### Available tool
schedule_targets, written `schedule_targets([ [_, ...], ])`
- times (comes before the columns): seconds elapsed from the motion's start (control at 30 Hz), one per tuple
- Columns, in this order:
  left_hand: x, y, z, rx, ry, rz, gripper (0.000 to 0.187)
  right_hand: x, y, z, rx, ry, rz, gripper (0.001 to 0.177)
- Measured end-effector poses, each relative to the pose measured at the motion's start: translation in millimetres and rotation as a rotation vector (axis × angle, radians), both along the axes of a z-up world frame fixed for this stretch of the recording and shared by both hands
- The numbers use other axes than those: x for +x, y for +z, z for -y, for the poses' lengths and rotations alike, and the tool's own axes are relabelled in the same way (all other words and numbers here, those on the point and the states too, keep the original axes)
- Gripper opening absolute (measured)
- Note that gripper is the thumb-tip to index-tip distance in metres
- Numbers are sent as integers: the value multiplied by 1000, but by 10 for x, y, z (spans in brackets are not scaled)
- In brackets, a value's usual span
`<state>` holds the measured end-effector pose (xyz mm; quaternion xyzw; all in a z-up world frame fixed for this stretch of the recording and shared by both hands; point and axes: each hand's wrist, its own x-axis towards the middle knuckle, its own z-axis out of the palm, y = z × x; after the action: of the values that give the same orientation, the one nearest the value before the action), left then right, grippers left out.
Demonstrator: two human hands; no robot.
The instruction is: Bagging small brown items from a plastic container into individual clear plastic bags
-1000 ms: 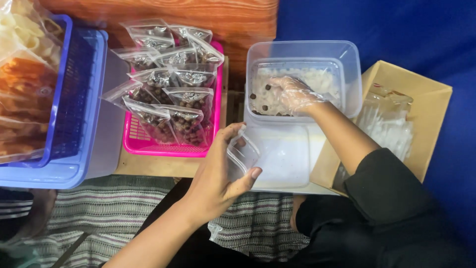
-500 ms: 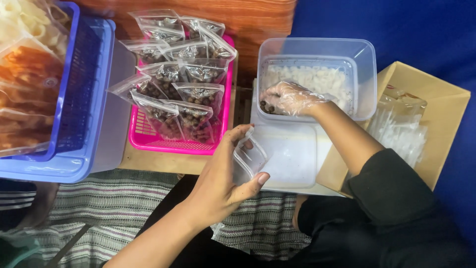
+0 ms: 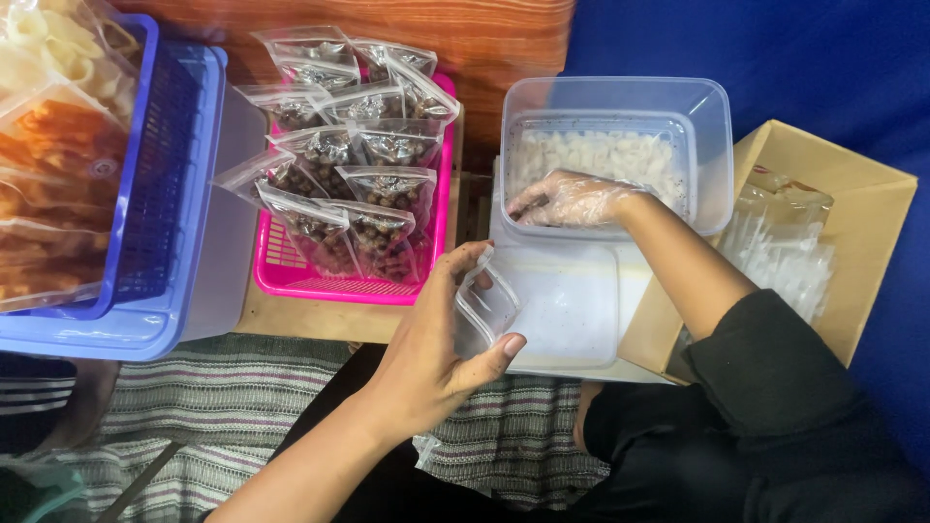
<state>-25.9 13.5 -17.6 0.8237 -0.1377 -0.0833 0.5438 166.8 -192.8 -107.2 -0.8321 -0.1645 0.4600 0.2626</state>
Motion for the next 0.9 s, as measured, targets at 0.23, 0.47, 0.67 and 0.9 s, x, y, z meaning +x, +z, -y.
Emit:
schedule_targets([
  [0.23,-8,-17,6,-7,3,15,78,-83,133,-54,-3,-196,-91,33],
  [0.47,-8,2,1,16,6,12,81,-84,174,-19,-63,-59,-19,58],
  [0.67,-4,-7,-1,2,-2,18,80,-44,-62,60,-29,-95,49,32],
  [0.9,3,-56,7,7,7,30,78,-130,111,103,-107,-237,108,27],
])
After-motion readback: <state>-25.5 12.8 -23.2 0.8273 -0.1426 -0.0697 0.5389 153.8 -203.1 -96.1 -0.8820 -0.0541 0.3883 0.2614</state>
